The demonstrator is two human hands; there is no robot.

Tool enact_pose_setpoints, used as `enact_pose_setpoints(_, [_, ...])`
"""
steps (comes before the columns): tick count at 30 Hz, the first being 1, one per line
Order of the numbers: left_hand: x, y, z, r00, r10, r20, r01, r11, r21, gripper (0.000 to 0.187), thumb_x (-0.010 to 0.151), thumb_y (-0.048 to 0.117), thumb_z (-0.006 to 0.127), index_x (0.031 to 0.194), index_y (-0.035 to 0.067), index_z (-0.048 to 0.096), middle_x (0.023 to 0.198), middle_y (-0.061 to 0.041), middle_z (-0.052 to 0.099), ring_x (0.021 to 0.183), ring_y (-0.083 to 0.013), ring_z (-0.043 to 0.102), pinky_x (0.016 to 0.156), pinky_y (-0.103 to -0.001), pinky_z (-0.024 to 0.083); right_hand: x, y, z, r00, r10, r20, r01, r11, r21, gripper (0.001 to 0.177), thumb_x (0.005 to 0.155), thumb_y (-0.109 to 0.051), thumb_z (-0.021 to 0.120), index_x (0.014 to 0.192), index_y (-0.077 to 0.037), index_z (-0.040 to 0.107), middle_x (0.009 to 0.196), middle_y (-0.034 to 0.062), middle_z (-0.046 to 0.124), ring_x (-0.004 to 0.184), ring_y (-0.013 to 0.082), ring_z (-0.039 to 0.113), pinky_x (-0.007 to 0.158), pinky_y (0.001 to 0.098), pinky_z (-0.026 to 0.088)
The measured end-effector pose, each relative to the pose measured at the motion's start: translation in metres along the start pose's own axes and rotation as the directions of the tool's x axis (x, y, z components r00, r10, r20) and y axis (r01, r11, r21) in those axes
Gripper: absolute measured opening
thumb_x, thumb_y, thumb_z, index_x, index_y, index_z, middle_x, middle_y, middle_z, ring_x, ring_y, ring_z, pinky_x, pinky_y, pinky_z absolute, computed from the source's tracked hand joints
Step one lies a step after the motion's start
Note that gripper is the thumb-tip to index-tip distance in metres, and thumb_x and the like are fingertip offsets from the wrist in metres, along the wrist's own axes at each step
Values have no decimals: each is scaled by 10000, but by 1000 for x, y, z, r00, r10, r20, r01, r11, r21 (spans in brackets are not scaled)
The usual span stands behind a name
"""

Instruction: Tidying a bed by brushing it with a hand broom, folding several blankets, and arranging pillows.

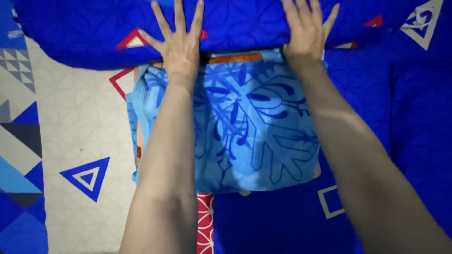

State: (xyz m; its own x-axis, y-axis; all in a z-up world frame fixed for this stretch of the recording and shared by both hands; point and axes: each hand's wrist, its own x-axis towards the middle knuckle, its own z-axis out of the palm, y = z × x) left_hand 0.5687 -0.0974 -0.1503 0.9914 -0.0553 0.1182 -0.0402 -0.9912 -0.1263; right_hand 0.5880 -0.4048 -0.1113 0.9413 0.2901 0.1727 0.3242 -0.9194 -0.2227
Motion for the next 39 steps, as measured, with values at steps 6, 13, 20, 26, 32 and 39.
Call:
enact_pose_setpoints(6, [-15, 16, -37, 880, -100, 465, 165, 981, -102, 935, 953, 22, 530, 1620, 507, 89, 1712, -10, -85, 1532, -449, -85, 1018, -912, 76, -23, -2, 22, 989, 27, 146, -8, 992, -130, 825, 811, -37, 676, 1584, -264, 497, 1609, 129, 441, 1472, 399, 351, 1074, 787, 73])
enact_pose_setpoints(13, [-81, 11, -100, 822, -152, 549, 314, 925, -215, 907, 907, 372, 616, 1642, 472, 94, 1731, -14, -86, 1578, -398, -79, 1098, -856, 35, -42, -74, -45, 963, 101, 249, -115, 992, 43, 803, 806, -131, 677, 1570, -199, 440, 1619, 195, 378, 1506, 425, 293, 1129, 782, 44])
enact_pose_setpoints(20, [-208, -5, -135, 816, -295, 498, 447, 868, -218, 862, 937, 744, 510, 1640, 427, 127, 1724, -51, -32, 1583, -392, -9, 1097, -876, 46, -129, -186, -56, 963, -54, 266, 0, 980, 201, 762, 885, -281, 720, 1581, -215, 416, 1642, 200, 343, 1521, 436, 245, 1136, 767, 44])
enact_pose_setpoints(26, [-333, -27, -151, 747, -437, 502, 588, 786, -191, 837, 944, 747, 505, 1628, 421, 149, 1724, -71, -2, 1585, -389, 12, 1098, -870, 60, -210, -270, -52, 913, -274, 302, 179, 934, 308, 738, 897, -282, 723, 1572, -211, 433, 1613, 201, 389, 1508, 434, 290, 1139, 767, 66])
enact_pose_setpoints(32, [-462, -19, -180, 654, -572, 495, 716, 679, -162, 839, 958, 712, 549, 1634, 406, 159, 1719, -85, 20, 1577, -405, 52, 1104, -862, 98, -311, -323, -53, 843, -443, 303, 333, 875, 352, 698, 923, -252, 727, 1564, -192, 456, 1604, 201, 422, 1498, 437, 332, 1146, 768, 115])
enact_pose_setpoints(39, [-621, -52, -206, 504, -736, 453, 856, 498, -143, 815, 952, 687, 574, 1617, 418, 189, 1711, -73, 35, 1576, -391, 74, 1099, -861, 110, -409, -420, -67, 725, -604, 331, 442, 777, 449, 716, 892, -243, 738, 1552, -181, 467, 1593, 221, 410, 1482, 458, 316, 1133, 746, 145])
